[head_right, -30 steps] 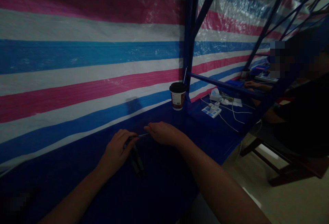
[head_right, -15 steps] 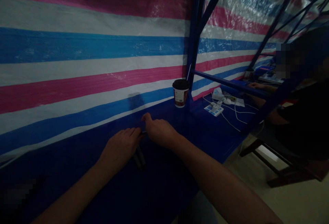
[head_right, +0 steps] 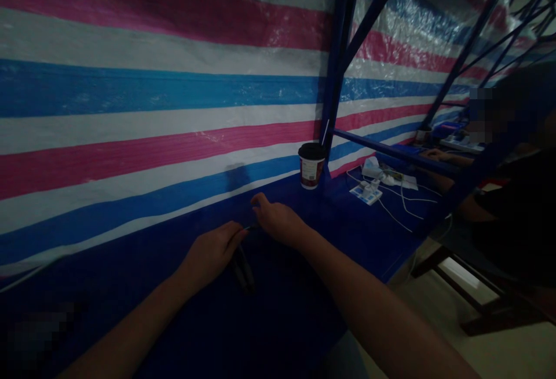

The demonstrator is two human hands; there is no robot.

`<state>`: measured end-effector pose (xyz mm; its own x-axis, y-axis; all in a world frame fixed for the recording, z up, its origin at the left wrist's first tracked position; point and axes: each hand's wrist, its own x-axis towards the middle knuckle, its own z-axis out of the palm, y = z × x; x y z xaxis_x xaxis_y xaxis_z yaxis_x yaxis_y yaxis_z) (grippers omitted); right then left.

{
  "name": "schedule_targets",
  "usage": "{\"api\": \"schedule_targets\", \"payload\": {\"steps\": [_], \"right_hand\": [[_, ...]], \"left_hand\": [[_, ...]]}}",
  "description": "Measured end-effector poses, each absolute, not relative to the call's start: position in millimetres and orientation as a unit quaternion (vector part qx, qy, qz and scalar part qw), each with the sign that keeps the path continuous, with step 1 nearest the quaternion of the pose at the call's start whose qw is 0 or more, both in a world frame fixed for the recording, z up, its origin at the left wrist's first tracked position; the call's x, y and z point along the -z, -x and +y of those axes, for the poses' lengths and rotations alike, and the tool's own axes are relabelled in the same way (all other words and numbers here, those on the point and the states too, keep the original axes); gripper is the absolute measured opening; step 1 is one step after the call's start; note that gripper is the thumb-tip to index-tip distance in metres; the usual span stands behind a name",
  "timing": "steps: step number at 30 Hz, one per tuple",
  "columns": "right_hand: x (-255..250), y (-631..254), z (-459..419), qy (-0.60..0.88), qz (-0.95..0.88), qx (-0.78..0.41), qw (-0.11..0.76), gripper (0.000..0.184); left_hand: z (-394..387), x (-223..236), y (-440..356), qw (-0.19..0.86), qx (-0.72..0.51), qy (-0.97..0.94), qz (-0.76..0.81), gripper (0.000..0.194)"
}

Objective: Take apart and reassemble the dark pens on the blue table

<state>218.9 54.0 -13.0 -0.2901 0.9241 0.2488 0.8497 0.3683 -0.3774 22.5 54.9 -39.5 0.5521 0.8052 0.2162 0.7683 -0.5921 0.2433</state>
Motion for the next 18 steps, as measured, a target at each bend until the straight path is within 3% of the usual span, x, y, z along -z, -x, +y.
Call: {"api": "schedule_targets", "payload": {"steps": [3,6,12,15,18], "right_hand": [[17.4,-225.1,53.8,0.501,-0.788,-0.182,0.308,0.024],[17.7,-228.7,53.1,0.459,-0.785,-0.2,0.364,0.024],[10.2,-230.2,48.9,0.422,-0.805,-0.177,0.378,0.023],[5.2,-232.5,47.3,0.418,-0.815,-0.128,0.381,0.033],[3.7,-236.5,48.5,0.463,-0.788,-0.203,0.352,0.03]], "left_hand": [[54.3,42.9,-23.0,0.053,-0.169,-0.876,0.448,0.038],[51.8,42.7,-26.3,0.048,-0.176,-0.869,0.46,0.039],[45.6,41.4,-31.8,0.122,-0.196,-0.848,0.477,0.045],[45.3,41.4,-31.0,0.162,-0.225,-0.836,0.475,0.046],[46.7,41.9,-29.2,0.172,-0.247,-0.826,0.476,0.044]]}}
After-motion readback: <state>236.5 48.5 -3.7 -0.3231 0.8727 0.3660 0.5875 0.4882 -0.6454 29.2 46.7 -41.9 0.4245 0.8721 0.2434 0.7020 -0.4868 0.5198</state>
